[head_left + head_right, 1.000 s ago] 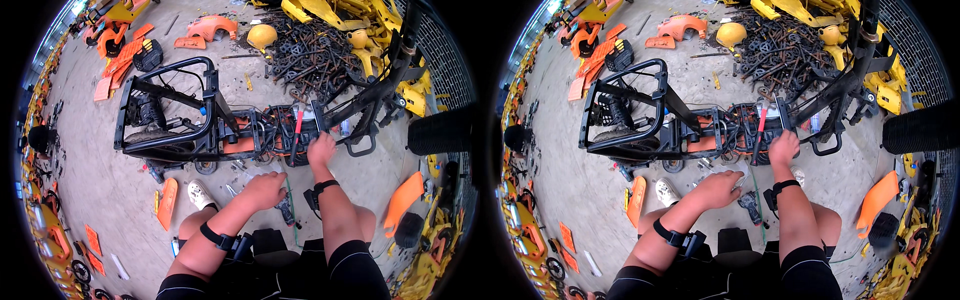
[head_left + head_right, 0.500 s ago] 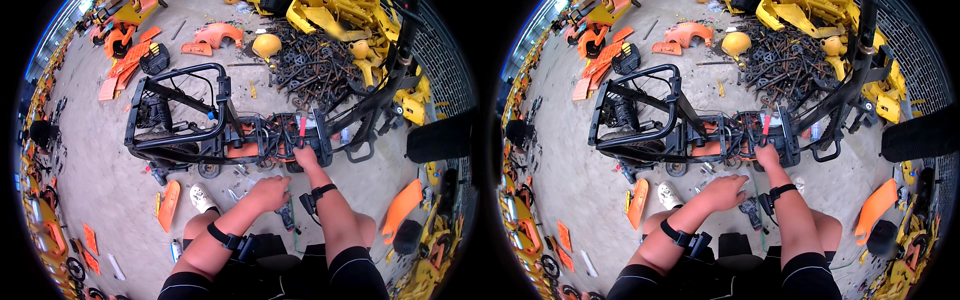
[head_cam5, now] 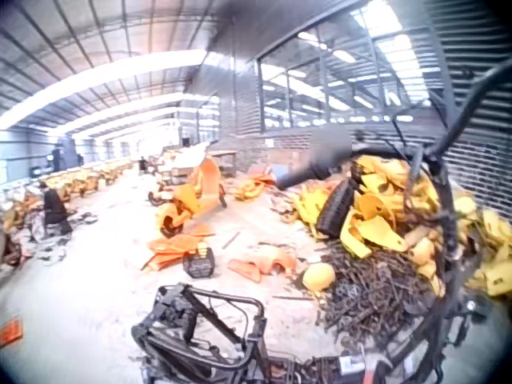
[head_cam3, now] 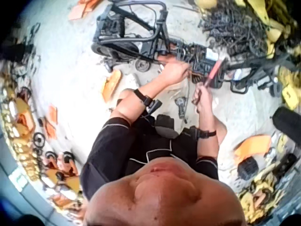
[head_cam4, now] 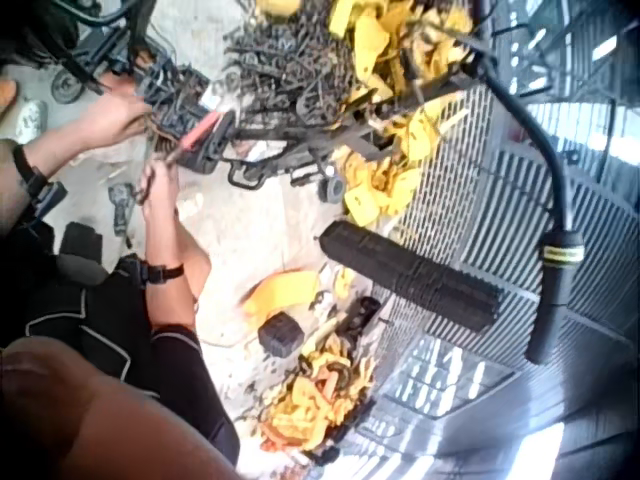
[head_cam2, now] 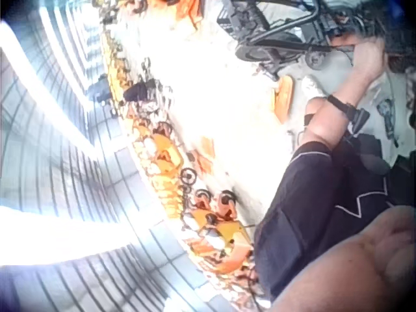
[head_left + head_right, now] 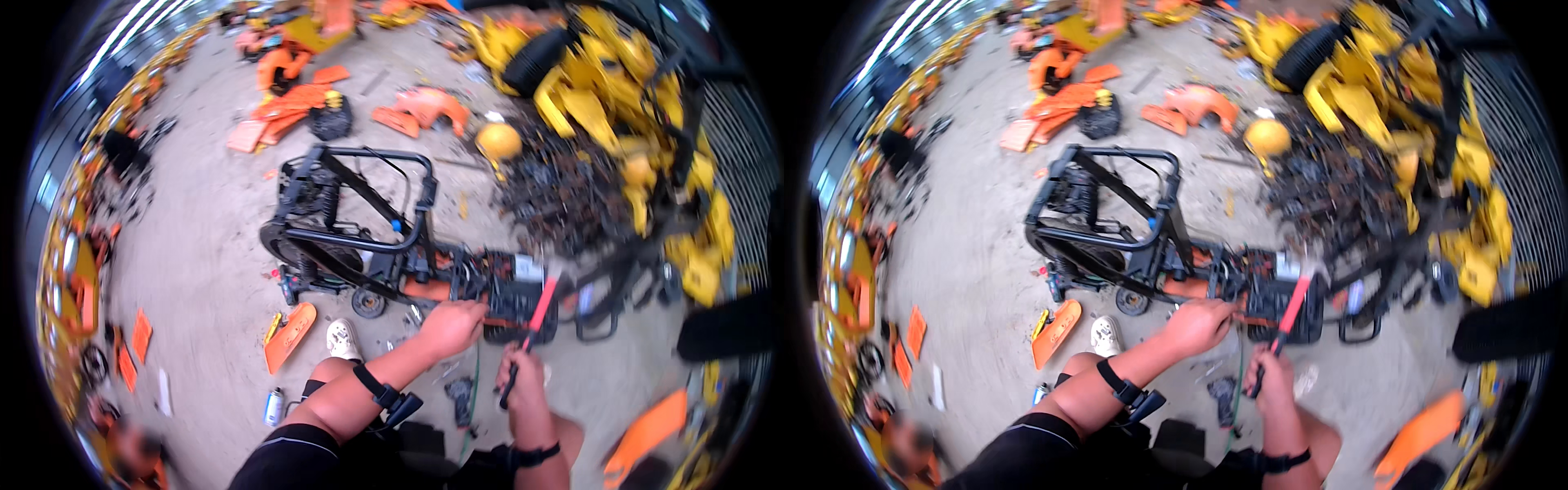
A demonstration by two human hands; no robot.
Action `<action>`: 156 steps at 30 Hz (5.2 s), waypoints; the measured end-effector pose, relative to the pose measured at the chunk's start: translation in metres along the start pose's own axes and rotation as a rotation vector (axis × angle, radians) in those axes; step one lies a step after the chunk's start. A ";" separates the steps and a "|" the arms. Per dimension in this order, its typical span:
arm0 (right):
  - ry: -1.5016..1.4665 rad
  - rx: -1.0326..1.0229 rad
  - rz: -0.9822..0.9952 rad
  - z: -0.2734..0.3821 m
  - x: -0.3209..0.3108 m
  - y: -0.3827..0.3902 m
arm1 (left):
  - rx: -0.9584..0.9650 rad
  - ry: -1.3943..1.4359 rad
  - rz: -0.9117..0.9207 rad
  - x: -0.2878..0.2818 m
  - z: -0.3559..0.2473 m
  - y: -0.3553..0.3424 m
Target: The person uses a hammer and a screwdriver to work on internal components of a motorcycle frame, striking the screwdriver to loosen or adjust parts. The person then handles the handlebars, rotating them while continuing to work on the wiring and frame.
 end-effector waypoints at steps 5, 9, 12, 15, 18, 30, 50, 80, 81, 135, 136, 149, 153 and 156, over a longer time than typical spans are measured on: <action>-0.508 0.475 0.184 0.020 -0.024 -0.032 | 0.114 -0.035 -0.440 -0.040 -0.042 -0.006; -0.438 0.385 0.121 0.028 -0.012 -0.026 | 0.145 -0.174 -0.738 -0.095 -0.056 -0.020; -0.417 0.312 0.159 0.045 -0.007 -0.031 | 0.028 -0.452 -0.723 -0.135 -0.045 -0.040; -0.324 0.115 0.272 0.066 0.006 -0.013 | -0.261 -0.605 -0.507 -0.159 -0.003 -0.057; -0.131 -0.168 0.309 0.097 0.015 0.015 | -0.617 -0.389 -0.346 -0.164 0.025 -0.077; -0.386 0.221 0.358 0.109 -0.019 -0.046 | -0.812 -0.182 -0.118 -0.167 0.037 -0.075; -0.320 0.291 0.320 0.079 -0.032 -0.074 | -0.793 -0.556 -0.110 -0.146 0.015 -0.068; -0.292 -0.295 0.274 0.021 -0.171 0.308 | 1.022 0.247 -0.621 -0.277 -0.457 -0.056; -0.254 -0.308 0.250 0.022 -0.167 0.314 | 1.059 0.270 -0.620 -0.281 -0.427 -0.046; -0.060 0.368 0.036 -0.098 -0.141 0.094 | -0.238 -0.410 -0.531 -0.316 -0.246 -0.069; -0.034 0.359 0.012 -0.097 -0.132 0.102 | -0.226 -0.408 -0.541 -0.317 -0.243 -0.066; 0.094 0.371 -0.018 -0.118 -0.138 0.092 | -0.136 -0.351 -0.653 -0.313 -0.232 -0.058; 0.128 0.399 -0.051 -0.113 -0.136 0.096 | -0.155 -0.367 -0.639 -0.313 -0.234 -0.062; 0.131 0.408 -0.020 -0.106 -0.126 0.107 | -0.152 -0.422 -0.643 -0.312 -0.231 -0.064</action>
Point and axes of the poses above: each hand's wrist, its own y-axis away from the middle knuckle, its own x-axis out of the palm, z = x × y, the point moved 3 cm from there along -y, towards the middle knuckle, and after that the axes turned 1 degree about x, right-handed, at the moved point
